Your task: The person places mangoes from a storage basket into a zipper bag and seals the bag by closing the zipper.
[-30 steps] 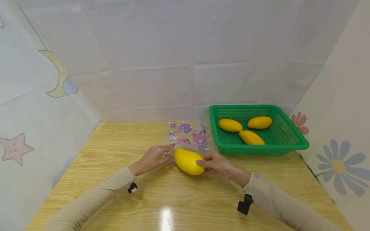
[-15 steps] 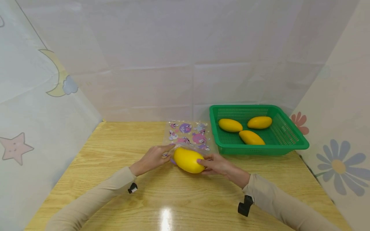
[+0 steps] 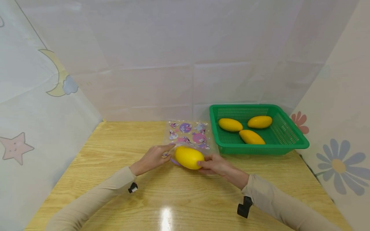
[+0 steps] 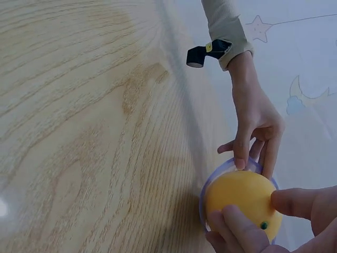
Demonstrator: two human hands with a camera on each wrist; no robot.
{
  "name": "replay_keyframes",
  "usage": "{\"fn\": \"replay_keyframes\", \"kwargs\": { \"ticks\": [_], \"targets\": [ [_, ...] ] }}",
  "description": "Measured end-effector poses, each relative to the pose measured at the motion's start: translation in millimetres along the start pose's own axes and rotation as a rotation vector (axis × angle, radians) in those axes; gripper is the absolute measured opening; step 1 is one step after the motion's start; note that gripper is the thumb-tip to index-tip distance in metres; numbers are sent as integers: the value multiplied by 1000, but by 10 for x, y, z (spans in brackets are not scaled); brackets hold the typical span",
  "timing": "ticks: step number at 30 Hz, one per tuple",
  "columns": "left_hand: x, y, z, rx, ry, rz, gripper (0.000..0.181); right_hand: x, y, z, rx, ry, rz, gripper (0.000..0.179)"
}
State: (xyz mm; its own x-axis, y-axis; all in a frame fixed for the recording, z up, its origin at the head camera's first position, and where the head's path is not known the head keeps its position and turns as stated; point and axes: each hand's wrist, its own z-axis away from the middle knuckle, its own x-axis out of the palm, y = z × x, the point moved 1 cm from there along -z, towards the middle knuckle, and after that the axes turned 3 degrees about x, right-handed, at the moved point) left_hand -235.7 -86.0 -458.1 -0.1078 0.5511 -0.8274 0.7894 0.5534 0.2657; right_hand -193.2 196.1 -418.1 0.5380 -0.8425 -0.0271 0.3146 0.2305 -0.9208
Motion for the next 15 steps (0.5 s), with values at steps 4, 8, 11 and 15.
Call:
{"fn": "replay_keyframes", "kwargs": {
  "ticks": [4,8,11,15],
  "targets": [
    [-3,6,1,-9,-7,-2,46,14,18,-15,8,16,-14,54],
    [-5,10,1,-15,-15,-7,45,34,10,2,12,18,-26,53],
    [-5,10,-2,-10,-12,2,44,53,-17,37,4,22,-30,54],
    [-16,18,-8,-17,-13,16,44,80,-59,93,0,38,-25,56]
  ]
}}
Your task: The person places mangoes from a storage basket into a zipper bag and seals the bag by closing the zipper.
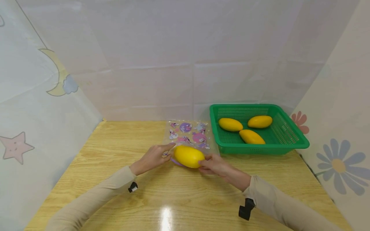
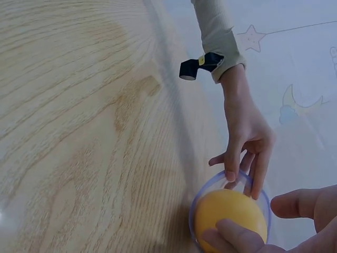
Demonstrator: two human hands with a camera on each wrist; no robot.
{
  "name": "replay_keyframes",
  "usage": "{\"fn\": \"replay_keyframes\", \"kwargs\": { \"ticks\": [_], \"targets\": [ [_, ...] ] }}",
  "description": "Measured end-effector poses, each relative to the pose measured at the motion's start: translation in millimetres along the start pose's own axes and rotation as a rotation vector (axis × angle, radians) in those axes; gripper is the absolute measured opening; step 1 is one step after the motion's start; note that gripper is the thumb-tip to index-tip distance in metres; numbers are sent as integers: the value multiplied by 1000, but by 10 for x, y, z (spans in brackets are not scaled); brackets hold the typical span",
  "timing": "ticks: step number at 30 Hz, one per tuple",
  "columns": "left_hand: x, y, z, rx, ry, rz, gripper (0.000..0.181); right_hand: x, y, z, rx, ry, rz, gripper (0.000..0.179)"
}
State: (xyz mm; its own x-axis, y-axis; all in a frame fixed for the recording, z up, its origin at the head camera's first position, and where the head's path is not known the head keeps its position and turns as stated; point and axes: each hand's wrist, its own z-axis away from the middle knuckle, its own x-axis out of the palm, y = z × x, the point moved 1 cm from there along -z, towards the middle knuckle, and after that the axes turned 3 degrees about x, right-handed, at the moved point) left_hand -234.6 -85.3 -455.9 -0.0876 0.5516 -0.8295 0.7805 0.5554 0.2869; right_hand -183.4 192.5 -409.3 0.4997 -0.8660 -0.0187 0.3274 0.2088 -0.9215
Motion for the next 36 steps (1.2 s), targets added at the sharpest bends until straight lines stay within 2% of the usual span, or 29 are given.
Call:
{"fn": "replay_keyframes", "kwargs": {
  "ticks": [5,14,22,30,36],
  "targets": [
    [-14,13,-6,-13,-12,3,44,22,-36,57,9,9,11,60],
    [-13,9,-6,-7,-24,-3,43,51,-105,143,9,-34,35,68],
    [-17,13,-9,-6,-44,-13,41,96,-127,129,41,-60,101,67],
    [-27,13,-4,-14,-50,9,43,92,-128,125,8,-101,151,69],
    [-21,5,-10,-13,-44,7,43,94,-109,139,35,-79,190,74]
  ]
}}
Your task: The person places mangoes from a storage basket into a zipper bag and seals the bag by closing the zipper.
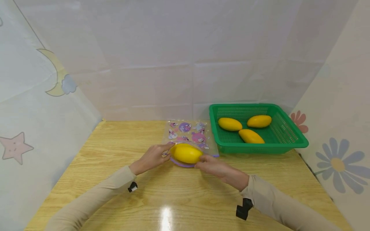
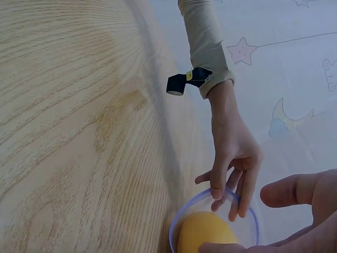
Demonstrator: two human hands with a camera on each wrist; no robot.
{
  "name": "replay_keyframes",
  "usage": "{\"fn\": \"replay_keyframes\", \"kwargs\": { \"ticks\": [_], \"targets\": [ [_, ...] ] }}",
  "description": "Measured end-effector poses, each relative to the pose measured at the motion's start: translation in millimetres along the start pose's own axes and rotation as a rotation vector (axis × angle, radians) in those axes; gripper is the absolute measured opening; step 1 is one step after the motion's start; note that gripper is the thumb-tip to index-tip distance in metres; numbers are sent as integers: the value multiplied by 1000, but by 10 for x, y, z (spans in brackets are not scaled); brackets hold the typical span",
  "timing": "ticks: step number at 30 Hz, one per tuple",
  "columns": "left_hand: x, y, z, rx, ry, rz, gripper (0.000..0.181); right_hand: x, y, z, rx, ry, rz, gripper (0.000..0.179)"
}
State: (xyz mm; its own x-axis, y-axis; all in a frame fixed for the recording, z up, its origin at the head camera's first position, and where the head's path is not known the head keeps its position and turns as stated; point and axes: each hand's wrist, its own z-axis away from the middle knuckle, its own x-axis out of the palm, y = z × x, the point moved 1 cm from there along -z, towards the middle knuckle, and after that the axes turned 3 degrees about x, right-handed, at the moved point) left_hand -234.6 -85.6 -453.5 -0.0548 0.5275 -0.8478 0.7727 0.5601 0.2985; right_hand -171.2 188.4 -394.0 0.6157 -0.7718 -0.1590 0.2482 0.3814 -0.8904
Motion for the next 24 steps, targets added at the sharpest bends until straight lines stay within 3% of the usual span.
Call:
{"fn": "replay_keyframes", "kwargs": {
  "ticks": [10,24],
  "targets": [
    [27,-20,6,26,24,-15,43,7,-29,31,-30,-6,60,68],
    [0,13,-7,2,-7,-17,42,-33,-45,43,-43,-24,111,70]
  ]
}}
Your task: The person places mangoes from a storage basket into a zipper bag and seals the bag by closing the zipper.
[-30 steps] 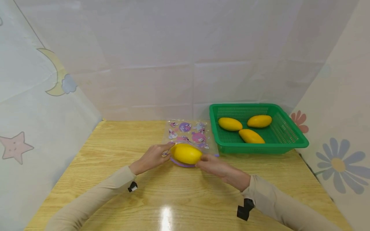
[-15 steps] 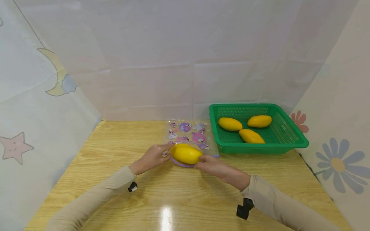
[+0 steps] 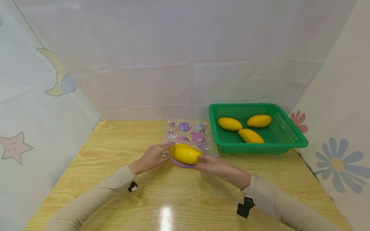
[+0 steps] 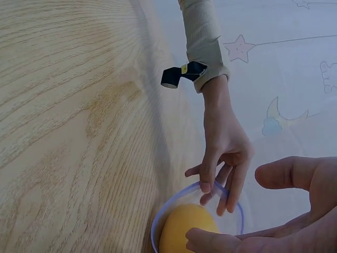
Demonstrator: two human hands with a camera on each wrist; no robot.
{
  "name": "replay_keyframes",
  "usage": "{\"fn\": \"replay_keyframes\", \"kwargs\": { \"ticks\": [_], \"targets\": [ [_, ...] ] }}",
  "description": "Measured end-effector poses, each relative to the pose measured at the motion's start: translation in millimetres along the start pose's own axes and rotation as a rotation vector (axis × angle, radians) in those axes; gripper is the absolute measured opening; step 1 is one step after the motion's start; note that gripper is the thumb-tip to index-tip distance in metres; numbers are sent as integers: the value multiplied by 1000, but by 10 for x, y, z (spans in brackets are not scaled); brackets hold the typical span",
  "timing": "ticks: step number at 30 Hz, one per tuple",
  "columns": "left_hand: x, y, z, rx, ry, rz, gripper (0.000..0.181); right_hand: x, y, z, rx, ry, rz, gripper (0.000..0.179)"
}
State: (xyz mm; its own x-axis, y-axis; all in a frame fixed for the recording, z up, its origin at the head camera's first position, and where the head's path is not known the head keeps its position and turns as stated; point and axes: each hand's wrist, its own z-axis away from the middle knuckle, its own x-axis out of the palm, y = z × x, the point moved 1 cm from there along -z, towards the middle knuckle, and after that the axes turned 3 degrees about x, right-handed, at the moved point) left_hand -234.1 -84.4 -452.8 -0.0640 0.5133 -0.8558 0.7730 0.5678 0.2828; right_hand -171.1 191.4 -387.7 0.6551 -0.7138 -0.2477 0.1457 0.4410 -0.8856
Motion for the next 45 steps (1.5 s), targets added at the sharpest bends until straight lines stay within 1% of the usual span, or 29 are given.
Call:
{"fn": "replay_keyframes", "kwargs": {
  "ticks": [6,11,15,20,28,32,40,45],
  "targets": [
    [7,-13,6,12,5,-3,42,-36,-20,23,-49,-30,4,68],
    [17,-19,11,25,10,-7,43,-88,-26,12,-103,-21,5,66],
    [27,-24,9,28,17,-11,44,-150,-32,-17,-146,-33,-33,60],
    [22,-19,7,24,22,-10,44,-229,-28,-49,-170,-36,-67,52],
    [35,-37,11,25,30,-23,44,-310,-26,-92,-142,8,-29,47],
    [27,-31,9,19,22,-21,45,-349,-36,-103,-141,21,0,46],
    [10,-12,-1,10,10,-9,43,-460,-57,-89,-144,43,75,43],
    [22,-21,-8,9,7,-9,41,-536,-93,-72,-122,71,109,40]
  ]
}}
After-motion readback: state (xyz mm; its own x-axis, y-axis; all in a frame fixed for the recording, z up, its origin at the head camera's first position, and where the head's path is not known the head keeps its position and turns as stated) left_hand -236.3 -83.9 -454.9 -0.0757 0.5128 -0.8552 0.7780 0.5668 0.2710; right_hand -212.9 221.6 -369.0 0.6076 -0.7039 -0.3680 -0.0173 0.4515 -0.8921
